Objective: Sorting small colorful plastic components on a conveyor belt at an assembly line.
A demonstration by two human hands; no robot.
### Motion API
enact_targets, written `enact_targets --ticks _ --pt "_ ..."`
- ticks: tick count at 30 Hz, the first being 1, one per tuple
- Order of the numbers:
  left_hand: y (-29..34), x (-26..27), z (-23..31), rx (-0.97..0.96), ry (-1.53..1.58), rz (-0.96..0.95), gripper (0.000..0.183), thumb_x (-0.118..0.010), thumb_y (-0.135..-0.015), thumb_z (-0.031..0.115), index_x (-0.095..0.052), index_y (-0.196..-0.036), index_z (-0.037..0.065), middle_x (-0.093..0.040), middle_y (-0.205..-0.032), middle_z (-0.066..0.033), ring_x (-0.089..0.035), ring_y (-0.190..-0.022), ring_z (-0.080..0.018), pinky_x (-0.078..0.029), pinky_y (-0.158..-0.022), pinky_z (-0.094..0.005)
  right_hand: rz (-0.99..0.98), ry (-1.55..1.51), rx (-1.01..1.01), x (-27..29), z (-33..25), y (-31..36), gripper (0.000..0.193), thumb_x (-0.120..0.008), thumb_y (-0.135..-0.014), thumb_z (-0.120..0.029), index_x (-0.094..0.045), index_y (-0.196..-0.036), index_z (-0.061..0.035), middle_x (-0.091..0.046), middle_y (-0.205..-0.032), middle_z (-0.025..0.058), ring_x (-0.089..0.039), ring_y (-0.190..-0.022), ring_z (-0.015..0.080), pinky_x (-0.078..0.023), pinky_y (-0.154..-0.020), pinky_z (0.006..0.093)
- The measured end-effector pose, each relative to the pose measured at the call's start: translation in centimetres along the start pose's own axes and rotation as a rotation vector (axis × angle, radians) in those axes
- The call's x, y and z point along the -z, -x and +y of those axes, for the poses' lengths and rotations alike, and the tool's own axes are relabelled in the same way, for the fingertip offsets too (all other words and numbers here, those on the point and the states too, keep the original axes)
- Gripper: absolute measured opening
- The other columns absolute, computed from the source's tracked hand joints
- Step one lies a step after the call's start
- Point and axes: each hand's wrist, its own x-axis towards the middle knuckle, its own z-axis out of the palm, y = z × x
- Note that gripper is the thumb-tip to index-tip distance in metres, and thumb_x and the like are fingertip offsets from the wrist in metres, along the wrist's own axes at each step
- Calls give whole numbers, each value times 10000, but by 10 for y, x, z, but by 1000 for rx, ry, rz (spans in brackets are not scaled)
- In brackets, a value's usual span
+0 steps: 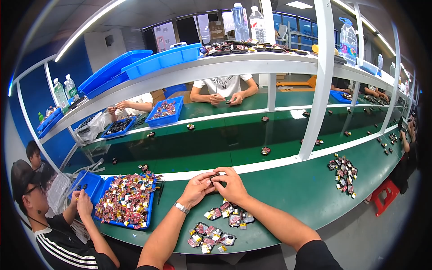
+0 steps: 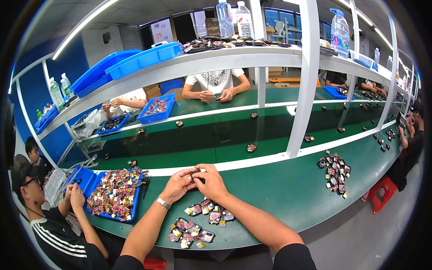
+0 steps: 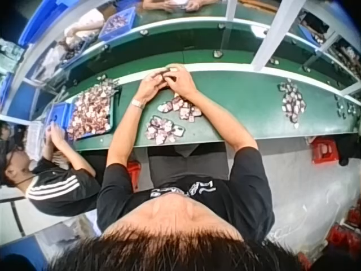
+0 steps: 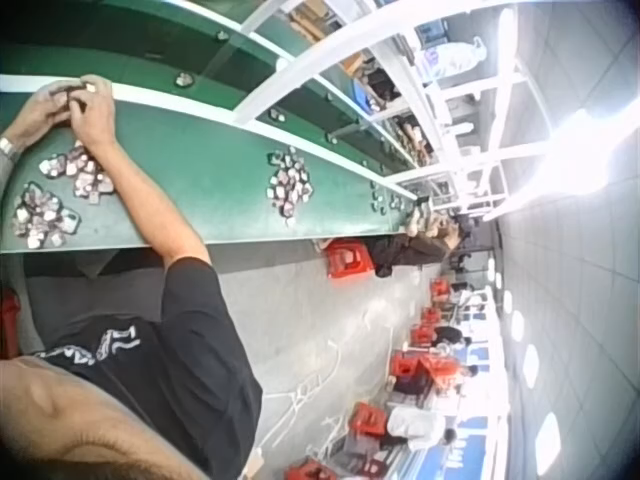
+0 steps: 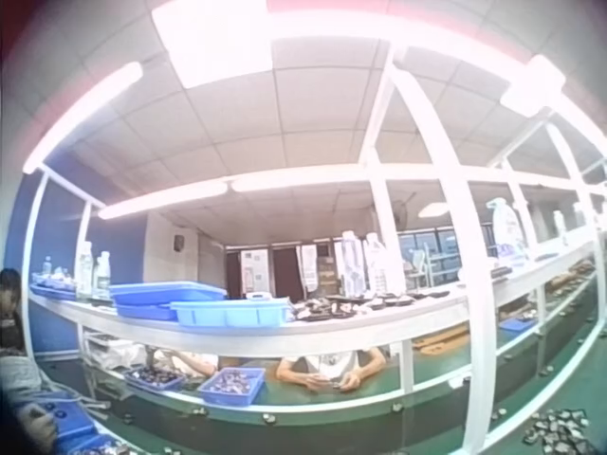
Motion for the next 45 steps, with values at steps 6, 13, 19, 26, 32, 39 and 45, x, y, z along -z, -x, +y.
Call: enact_targets --ticks 6,13,19,26,32,39,45 --pt "0 -1 -3 -31 -26 38 343 -556 -959 58 -516 -1293 -3 -601 -1192 -99 -609 -1074 -166 -546 -923 -311 -12 -45 29 2 -6 -3 140 -678 -761 -44 -716 -896 -50 -616 -1158 100 -540 -1134 296 -456 -958 384" --pt "-1 -4 -1 -92 37 32 333 -606 -930 60 -529 -1248 -2 -594 -1230 -115 -612 -1096 -191 -552 -933 -344 -6 -7 51 5 -10 -7 135 -670 -753 -60 -715 -880 -52 -612 -1170 107 -526 -1157 302 -451 -974 388" --pt "-1 -6 -2 -98 29 17 328 -600 -935 59 -529 -1250 2 -589 -1248 -108 -612 -1096 -186 -554 -930 -338 -4 -69 -27 2 -5 -4 124 -666 -761 -67 -716 -874 -56 -612 -1177 103 -521 -1166 300 -442 -983 392" --pt "0 -13 0 -117 -35 79 319 -534 -965 40 -499 -1279 -2 -602 -1207 -101 -624 -1064 -178 -549 -929 -320 -17 -39 31 3 -1 -5 149 -654 -779 -57 -715 -915 -50 -585 -1209 115 -522 -1155 307 -440 -982 397" --pt "-1 -12 -4 -88 -13 83 319 -524 -971 49 -488 -1285 2 -605 -1186 -89 -615 -1059 -166 -542 -944 -333 73 31 -14 5 -11 -10 133 -678 -762 -18 -675 -893 -44 -594 -1020 107 -583 -981 287 -492 -842 376" --pt "-1 -10 -4 -74 10 88 311 -522 -971 46 -490 -1277 1 -605 -1184 -94 -613 -1064 -166 -539 -950 -342 98 175 159 2 -11 -7 128 -714 -754 -34 -671 -874 -25 -590 -938 97 -619 -840 259 -524 -729 359" --pt "-2 -13 -4 -80 2 132 289 -511 -972 33 -499 -1259 3 -602 -1191 -104 -612 -1074 -171 -541 -943 -342 85 221 129 -1 -10 -9 122 -720 -756 -44 -673 -866 -23 -593 -921 90 -625 -822 250 -529 -727 355"
